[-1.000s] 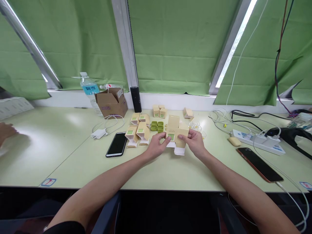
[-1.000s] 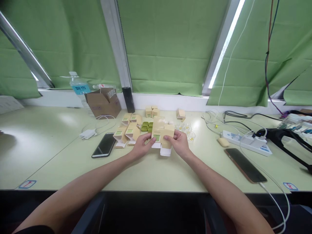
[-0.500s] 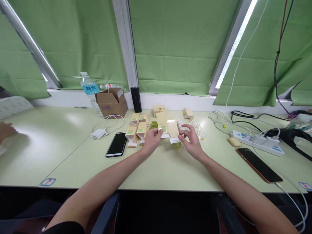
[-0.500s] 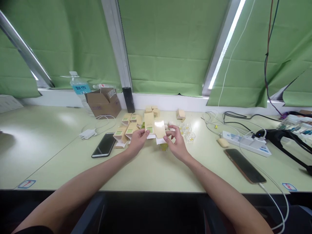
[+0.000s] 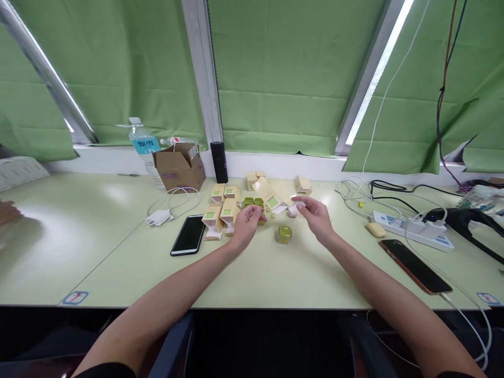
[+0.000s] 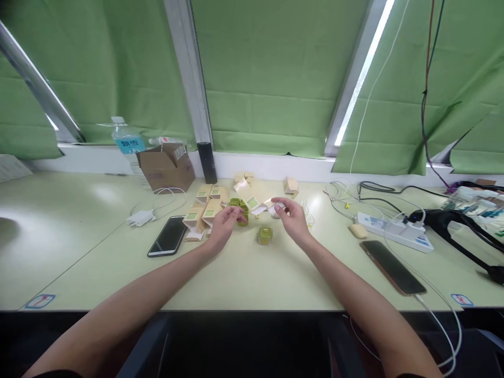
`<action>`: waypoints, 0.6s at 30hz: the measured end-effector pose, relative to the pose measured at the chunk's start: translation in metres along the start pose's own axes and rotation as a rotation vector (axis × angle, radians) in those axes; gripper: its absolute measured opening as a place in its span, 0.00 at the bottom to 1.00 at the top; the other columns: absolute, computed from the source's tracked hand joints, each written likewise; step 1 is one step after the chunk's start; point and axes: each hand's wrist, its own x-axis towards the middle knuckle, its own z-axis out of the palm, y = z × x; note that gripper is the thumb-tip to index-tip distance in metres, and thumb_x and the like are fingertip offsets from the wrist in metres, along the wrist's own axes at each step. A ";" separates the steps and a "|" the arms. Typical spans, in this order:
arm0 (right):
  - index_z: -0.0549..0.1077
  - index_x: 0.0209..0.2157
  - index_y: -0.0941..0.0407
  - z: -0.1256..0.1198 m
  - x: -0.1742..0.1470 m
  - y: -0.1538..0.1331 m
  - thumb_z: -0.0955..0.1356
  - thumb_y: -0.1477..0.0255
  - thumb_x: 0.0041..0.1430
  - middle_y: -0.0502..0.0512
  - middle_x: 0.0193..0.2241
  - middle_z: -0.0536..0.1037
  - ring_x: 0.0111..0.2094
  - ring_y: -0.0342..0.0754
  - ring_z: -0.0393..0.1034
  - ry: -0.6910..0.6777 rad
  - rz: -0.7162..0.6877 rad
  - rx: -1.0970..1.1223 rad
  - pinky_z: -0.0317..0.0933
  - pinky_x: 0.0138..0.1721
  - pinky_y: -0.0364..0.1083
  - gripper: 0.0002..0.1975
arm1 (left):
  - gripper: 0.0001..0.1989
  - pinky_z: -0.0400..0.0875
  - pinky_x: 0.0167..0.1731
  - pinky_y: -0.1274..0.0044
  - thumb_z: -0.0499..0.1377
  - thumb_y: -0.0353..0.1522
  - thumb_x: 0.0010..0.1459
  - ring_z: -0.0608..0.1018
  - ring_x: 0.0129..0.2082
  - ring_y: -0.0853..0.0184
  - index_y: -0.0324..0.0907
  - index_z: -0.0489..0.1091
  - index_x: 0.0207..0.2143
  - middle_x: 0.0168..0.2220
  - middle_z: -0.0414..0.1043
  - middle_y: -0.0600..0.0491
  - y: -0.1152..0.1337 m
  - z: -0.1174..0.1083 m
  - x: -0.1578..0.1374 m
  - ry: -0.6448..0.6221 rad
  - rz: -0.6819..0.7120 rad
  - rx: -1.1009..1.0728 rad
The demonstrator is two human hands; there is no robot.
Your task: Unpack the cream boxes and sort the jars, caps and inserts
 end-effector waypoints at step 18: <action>0.77 0.35 0.63 0.015 0.163 0.051 0.75 0.71 0.51 0.52 0.19 0.74 0.23 0.44 0.69 0.178 0.432 -0.281 0.67 0.29 0.45 0.11 | 0.11 0.72 0.38 0.71 0.58 0.41 0.62 0.80 0.36 0.61 0.42 0.72 0.35 0.29 0.79 0.51 -0.003 0.006 -0.004 -0.038 0.059 0.151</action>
